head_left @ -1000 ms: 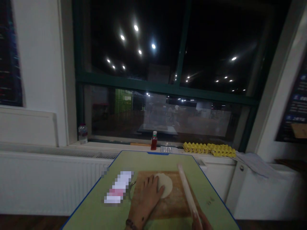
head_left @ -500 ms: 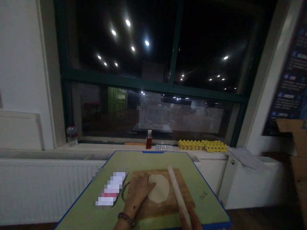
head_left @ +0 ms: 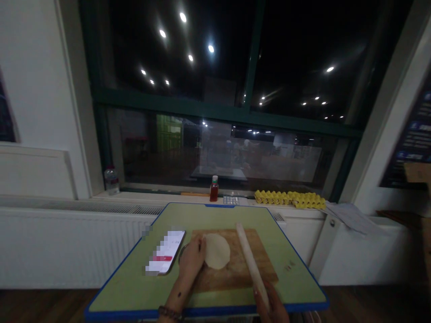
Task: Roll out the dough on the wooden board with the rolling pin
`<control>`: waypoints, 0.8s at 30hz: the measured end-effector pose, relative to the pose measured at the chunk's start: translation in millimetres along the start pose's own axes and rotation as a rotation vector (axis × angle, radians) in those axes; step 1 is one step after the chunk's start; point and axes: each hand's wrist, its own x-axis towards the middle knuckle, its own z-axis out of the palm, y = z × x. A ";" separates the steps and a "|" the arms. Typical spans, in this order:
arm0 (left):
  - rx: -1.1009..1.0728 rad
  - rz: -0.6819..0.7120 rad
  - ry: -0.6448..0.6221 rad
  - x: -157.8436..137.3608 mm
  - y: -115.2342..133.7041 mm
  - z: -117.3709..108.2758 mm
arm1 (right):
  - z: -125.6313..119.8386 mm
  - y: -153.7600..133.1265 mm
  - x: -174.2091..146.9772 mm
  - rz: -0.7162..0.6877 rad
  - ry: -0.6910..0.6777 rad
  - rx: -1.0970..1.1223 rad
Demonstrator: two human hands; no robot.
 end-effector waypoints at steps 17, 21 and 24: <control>0.061 0.234 0.495 -23.5 -26.6 -9.4 | -22.8 -47.6 64.7 -0.685 -0.359 -0.517; 0.080 0.443 0.367 -19.2 -24.4 7.0 | -9.5 -51.8 64.8 -0.663 -0.342 -0.512; 0.152 0.400 0.284 -16.4 -20.7 17.7 | -3.1 -52.5 67.1 -0.673 -0.334 -0.499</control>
